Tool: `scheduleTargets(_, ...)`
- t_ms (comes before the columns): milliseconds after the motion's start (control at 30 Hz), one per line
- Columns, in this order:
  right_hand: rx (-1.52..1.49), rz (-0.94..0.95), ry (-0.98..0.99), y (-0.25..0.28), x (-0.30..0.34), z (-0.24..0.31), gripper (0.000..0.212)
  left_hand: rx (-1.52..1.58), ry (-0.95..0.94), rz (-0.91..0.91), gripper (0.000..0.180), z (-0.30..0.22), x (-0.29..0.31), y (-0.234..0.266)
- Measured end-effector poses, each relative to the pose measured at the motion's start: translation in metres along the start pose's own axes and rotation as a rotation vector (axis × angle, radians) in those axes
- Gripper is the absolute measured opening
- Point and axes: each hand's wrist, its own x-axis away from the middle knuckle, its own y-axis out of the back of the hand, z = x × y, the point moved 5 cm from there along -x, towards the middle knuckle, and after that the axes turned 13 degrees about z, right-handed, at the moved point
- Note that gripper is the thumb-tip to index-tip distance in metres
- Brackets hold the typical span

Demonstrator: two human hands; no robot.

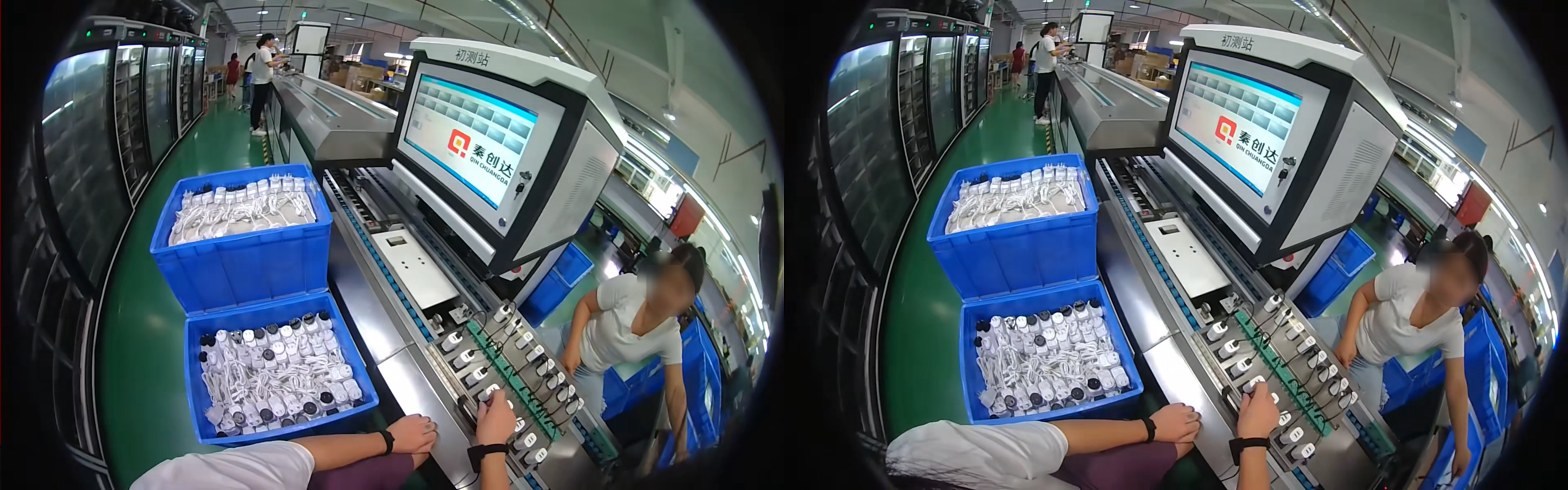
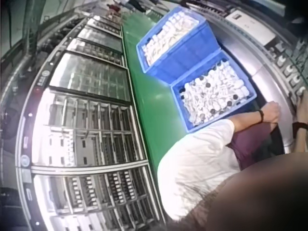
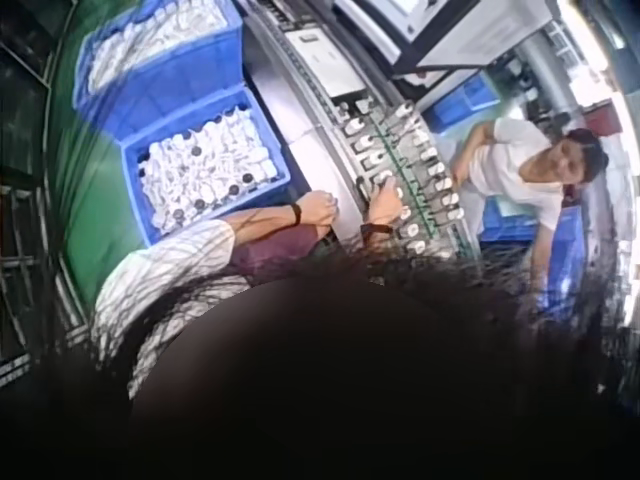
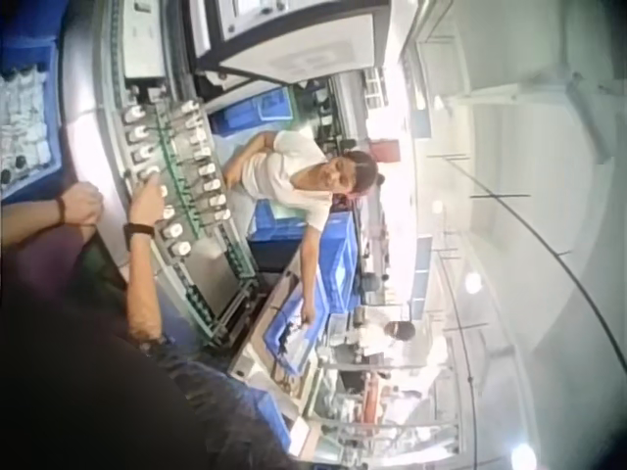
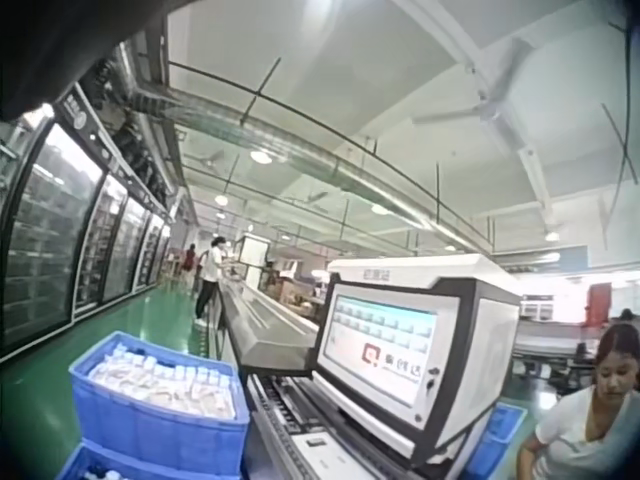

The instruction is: Assembling and testing electronic components on a factory production line.

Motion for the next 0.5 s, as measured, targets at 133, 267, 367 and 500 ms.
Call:
scheduleTargets(133, -0.284, -0.092, 0.092, 0.023, -0.015, -0.004, 0.029, 0.005, -0.002, 0.001, 0.02, 0.002, -0.003, -0.002)
scheduleTargets(267, -0.129, -0.197, 0.261, 0.035, -0.033, 0.0, 0.016, 0.006, -0.002, 0.034, 0.022, -0.003, 0.0, -0.001)
scheduleTargets(367, -0.109, -0.113, 0.23, 0.035, -0.044, 0.006, 0.005, -0.009, -0.009, -0.018, 0.022, 0.0, -0.004, 0.001)
scheduleTargets(500, -0.086, -0.04, 0.22, 0.038, -0.051, 0.007, 0.005, -0.007, 0.0, 0.005, 0.022, 0.0, -0.001, 0.001)
